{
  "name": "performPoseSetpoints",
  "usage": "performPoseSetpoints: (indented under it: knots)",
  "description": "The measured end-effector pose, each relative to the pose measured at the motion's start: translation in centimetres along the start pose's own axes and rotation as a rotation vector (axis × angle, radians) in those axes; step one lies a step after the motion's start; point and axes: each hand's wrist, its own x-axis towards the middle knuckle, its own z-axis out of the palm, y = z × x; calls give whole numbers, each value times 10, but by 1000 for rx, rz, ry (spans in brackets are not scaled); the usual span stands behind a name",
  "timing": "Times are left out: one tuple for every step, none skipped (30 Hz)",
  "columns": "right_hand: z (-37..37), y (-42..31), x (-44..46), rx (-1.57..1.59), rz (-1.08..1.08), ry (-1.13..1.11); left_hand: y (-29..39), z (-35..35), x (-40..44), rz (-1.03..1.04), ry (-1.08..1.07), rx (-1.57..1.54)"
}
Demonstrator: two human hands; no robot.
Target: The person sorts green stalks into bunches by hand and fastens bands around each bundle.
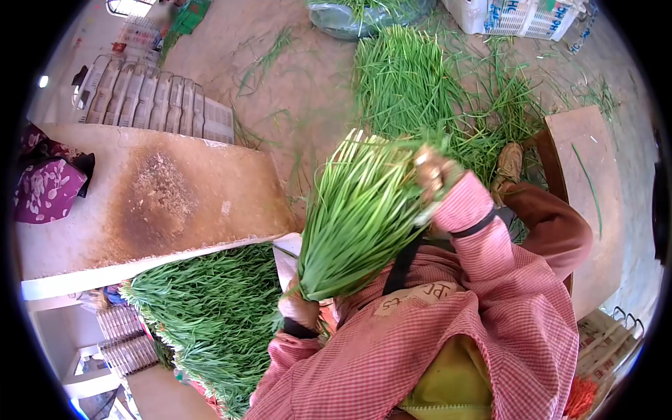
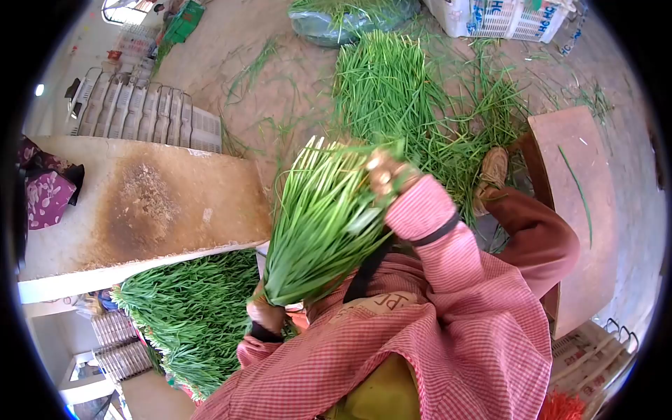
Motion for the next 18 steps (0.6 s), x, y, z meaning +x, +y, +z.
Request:
performPoseSetpoints:
  knots:
    - [7, -27, -4, 198, -50, -16, -9, -8, 8, -41, -92, -207]
    - [34, -54, -15, 197, -155, -47, -11, -19, 18, -78, -260, -340]
    - [42, -83, -22, 256, -138, -220, -10, -32, 29, -110, -433, -466]
    - [57, -108, -35, 127, -221, -296, -9, -45, 38, -122, -596, -439]
    - [65, -127, -47, -6, -303, -370, -11, -49, 39, -338, -592, -701]
    - [58, -142, -57, -8, -316, -371, -11, -55, 43, -435, -646, -769]
    - [51, -157, -65, -128, -371, -458, -10, -57, 45, -514, -713, -784]
    - [47, -165, -70, -246, -423, -543, -12, -58, 45, -588, -780, -765]
    - [37, -156, -69, -670, -474, 131, -14, -59, 44, -638, -833, -740]
    - [27, -147, -66, -929, -210, 742, -14, -59, 40, -694, -872, -731]
    - [2, -137, -65, -924, -220, 737, -14, -60, 38, -750, -900, -719]
    - [-28, -128, -66, -1014, -175, 916, -13, -62, 37, -803, -924, -706]
    - [-42, -127, -66, -1110, -129, 1092, -9, -61, 37, -834, -941, -710]
    - [-18, -115, -62, -991, -267, 996, 0, -60, 35, -886, -963, -773]
    - [15, -90, -59, -856, -389, 911, -31, -58, 33, -996, -999, -705]
    - [31, -77, -56, -870, -328, 832, -8, -60, 31, -1026, -940, -705]
    - [45, -68, -51, -891, -278, 746, 19, -56, 32, -1039, -883, -710]
    - [53, -44, -48, -992, -371, 547, 24, -54, 31, -1034, -886, -708]
